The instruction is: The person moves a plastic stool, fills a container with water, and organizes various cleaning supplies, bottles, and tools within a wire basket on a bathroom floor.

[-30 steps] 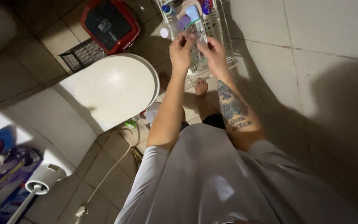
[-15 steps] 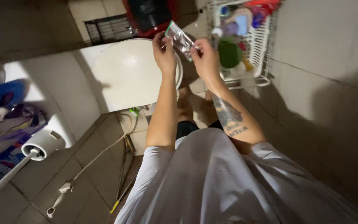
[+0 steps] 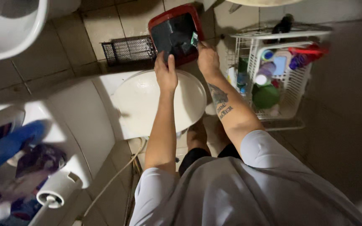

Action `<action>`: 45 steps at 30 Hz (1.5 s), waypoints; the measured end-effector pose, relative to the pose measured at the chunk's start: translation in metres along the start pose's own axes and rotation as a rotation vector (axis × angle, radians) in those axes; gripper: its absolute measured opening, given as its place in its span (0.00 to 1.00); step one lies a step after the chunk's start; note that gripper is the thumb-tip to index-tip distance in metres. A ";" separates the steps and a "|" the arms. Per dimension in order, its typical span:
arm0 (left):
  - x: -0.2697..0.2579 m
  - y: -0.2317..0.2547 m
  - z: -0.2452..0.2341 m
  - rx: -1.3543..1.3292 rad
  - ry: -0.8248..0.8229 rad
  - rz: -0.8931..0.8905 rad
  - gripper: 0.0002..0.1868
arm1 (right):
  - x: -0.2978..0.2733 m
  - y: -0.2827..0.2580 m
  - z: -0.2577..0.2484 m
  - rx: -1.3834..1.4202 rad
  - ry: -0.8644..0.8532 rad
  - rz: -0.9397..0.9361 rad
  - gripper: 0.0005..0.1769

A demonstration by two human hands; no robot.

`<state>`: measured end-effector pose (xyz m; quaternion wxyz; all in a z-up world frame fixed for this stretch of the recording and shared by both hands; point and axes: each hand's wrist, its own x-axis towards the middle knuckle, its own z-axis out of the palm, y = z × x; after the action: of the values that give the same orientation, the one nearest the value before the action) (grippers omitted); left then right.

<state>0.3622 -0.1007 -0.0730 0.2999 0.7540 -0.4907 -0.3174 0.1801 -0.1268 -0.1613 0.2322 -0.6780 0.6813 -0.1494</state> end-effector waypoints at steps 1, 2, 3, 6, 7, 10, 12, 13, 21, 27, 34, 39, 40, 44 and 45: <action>0.003 -0.006 0.000 -0.005 -0.010 -0.016 0.31 | 0.009 0.005 0.014 -0.008 -0.041 0.031 0.16; 0.007 -0.012 0.001 -0.009 -0.020 -0.032 0.31 | 0.019 0.009 0.026 -0.016 -0.082 0.061 0.15; 0.009 -0.017 0.002 -0.011 -0.030 -0.052 0.31 | 0.025 0.010 0.035 -0.023 -0.127 0.092 0.14; 0.013 -0.033 0.005 -0.029 -0.022 -0.017 0.31 | 0.035 0.006 0.042 0.097 -0.154 -0.105 0.39; 0.013 -0.037 0.005 -0.038 -0.029 -0.024 0.31 | 0.036 0.003 0.039 0.174 -0.196 -0.067 0.40; 0.003 -0.039 0.008 -0.056 -0.068 -0.064 0.31 | 0.018 -0.007 0.021 0.282 -0.191 -0.010 0.39; 0.005 -0.032 0.014 -0.057 -0.089 -0.099 0.32 | 0.012 -0.018 0.005 0.194 -0.001 -0.087 0.35; 0.003 -0.026 0.018 -0.067 -0.100 -0.080 0.31 | 0.006 -0.022 -0.006 0.212 -0.015 -0.051 0.32; -0.038 0.070 0.062 -0.262 -0.188 0.029 0.27 | -0.034 -0.047 -0.152 0.507 0.191 0.109 0.17; -0.099 0.173 0.091 -0.424 -0.194 0.211 0.24 | -0.089 -0.001 -0.256 0.665 0.525 -0.021 0.15; -0.166 0.243 0.107 -0.466 -0.262 0.246 0.20 | -0.145 0.182 -0.263 0.489 0.849 0.340 0.10; -0.188 0.248 0.117 -0.402 -0.269 0.275 0.19 | -0.132 0.250 -0.248 0.236 0.799 0.200 0.15; -0.192 0.245 0.119 -0.394 -0.267 0.282 0.19 | -0.129 0.254 -0.245 0.267 0.778 0.232 0.13; -0.199 0.242 0.131 -0.439 -0.289 0.270 0.19 | -0.133 0.255 -0.252 0.213 0.746 0.263 0.12; -0.201 0.242 0.133 -0.471 -0.301 0.253 0.19 | -0.139 0.250 -0.258 0.153 0.747 0.246 0.15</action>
<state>0.0626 -0.0149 0.0668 0.4277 0.5411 -0.5325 -0.4907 -0.1710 -0.0081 -0.0567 0.0343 -0.4710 0.7819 -0.4068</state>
